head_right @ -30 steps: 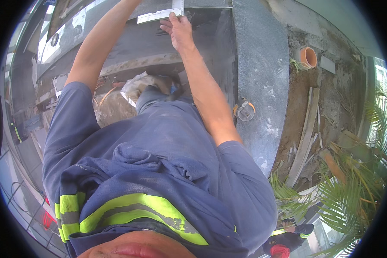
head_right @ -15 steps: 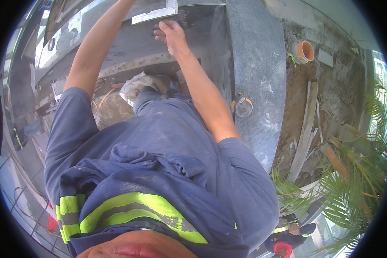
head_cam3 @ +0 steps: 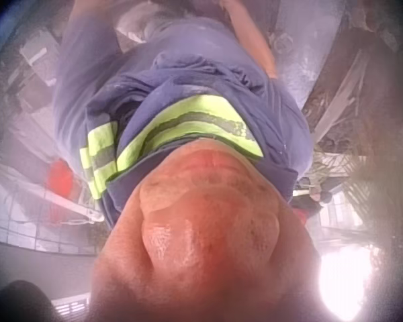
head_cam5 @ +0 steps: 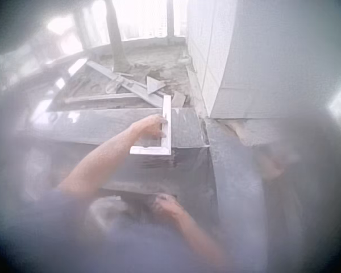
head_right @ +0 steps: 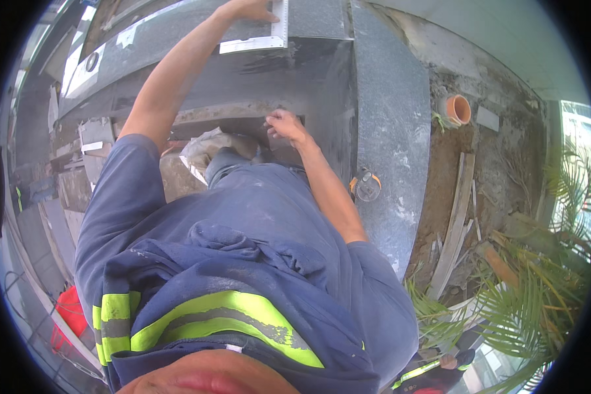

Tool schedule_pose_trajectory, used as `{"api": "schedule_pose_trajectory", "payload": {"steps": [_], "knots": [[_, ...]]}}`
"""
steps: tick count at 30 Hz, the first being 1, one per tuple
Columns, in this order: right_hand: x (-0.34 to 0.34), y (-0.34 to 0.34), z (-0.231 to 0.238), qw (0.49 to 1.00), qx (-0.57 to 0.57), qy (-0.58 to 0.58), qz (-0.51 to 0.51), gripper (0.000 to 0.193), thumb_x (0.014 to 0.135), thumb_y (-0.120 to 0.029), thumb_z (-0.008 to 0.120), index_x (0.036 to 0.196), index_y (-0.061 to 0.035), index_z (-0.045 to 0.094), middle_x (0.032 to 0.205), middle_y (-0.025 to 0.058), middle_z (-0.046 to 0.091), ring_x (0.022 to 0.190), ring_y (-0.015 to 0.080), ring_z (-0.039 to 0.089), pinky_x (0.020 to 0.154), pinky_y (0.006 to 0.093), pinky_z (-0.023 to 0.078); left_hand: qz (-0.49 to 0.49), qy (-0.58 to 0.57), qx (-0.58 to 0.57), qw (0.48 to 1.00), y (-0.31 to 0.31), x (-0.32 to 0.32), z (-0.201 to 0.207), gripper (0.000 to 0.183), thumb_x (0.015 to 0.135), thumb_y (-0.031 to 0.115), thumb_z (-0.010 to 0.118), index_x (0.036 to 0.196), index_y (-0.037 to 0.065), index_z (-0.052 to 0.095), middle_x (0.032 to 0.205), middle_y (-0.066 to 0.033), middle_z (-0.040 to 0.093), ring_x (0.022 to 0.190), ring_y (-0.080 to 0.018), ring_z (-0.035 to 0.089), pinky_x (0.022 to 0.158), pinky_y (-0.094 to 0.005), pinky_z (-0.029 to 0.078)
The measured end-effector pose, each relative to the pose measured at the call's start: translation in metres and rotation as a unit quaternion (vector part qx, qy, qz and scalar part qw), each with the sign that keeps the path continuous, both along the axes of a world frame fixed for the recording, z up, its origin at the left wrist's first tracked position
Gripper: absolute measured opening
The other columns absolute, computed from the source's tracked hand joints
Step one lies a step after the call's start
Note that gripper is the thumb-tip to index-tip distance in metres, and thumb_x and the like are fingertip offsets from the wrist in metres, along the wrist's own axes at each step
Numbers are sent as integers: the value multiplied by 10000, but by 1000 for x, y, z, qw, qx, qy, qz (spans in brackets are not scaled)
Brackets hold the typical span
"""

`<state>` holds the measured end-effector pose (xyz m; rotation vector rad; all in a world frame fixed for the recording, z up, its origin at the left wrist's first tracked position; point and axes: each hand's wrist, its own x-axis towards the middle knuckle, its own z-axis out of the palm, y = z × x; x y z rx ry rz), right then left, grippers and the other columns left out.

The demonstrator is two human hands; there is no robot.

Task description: The person measures and marks a large stone tile using a metal square and pencil, then uses an angle grinder to cut along the marked line. The person handles the tile and tools directly with both hands.

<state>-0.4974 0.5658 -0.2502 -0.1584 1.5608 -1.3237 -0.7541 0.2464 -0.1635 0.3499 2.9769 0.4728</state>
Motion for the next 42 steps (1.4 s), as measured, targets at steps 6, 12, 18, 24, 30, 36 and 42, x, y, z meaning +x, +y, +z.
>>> {"api": "schedule_pose_trajectory", "payload": {"steps": [6,12,18,24,30,36,42], "knots": [[-68,-20,56,951,-169,24,-260,707,1058,-380,758,1563,1,443,1425,167,662,1092,229,711,827,338,599,58,-93,-28,994,91,3,52,816,749,425,937,1492,224,666,1596,-73,531,1465,-379,546,982,-903,464],[-105,-47,80,928,-219,-8,-301,531,1092,-322,716,1484,-25,515,1398,149,671,1053,213,735,797,324,609,103,-114,-2,988,84,12,53,790,752,375,955,1478,232,678,1581,-73,537,1479,-389,519,982,-957,419],[-115,-49,78,921,-215,-37,-323,497,1092,-319,716,1466,-44,539,1333,124,690,1029,209,744,751,317,607,91,-100,0,991,85,20,71,772,765,333,952,1474,200,677,1556,-90,554,1482,-380,508,996,-959,402],[-118,-53,66,915,-238,-12,-326,388,1106,-232,692,1412,-30,567,1248,90,696,1046,208,744,806,313,617,120,-17,85,989,82,46,77,701,824,275,903,1475,156,670,1585,-111,550,1486,-377,513,1094,-832,431],[-114,-42,92,909,-262,-6,-324,280,1102,-144,680,1332,-5,600,1204,89,713,1009,206,761,838,302,645,254,403,274,835,83,179,92,351,941,7,695,1278,84,752,1319,-149,741,1255,-360,692,1077,-478,559],[-165,-102,141,937,-251,-18,-242,291,1088,-96,672,1335,41,603,1199,128,720,1026,252,767,836,317,666,557,233,304,737,79,434,-37,264,987,12,603,1180,17,783,1100,-162,791,1001,-267,768,904,-368,595],[-233,-187,120,929,-300,-24,-217,315,1048,-85,720,1292,75,603,1175,149,701,1068,298,732,910,367,657,787,-41,245,564,157,673,-120,345,895,127,654,1191,36,808,1179,-197,814,1125,-320,784,1021,-436,598]]}}
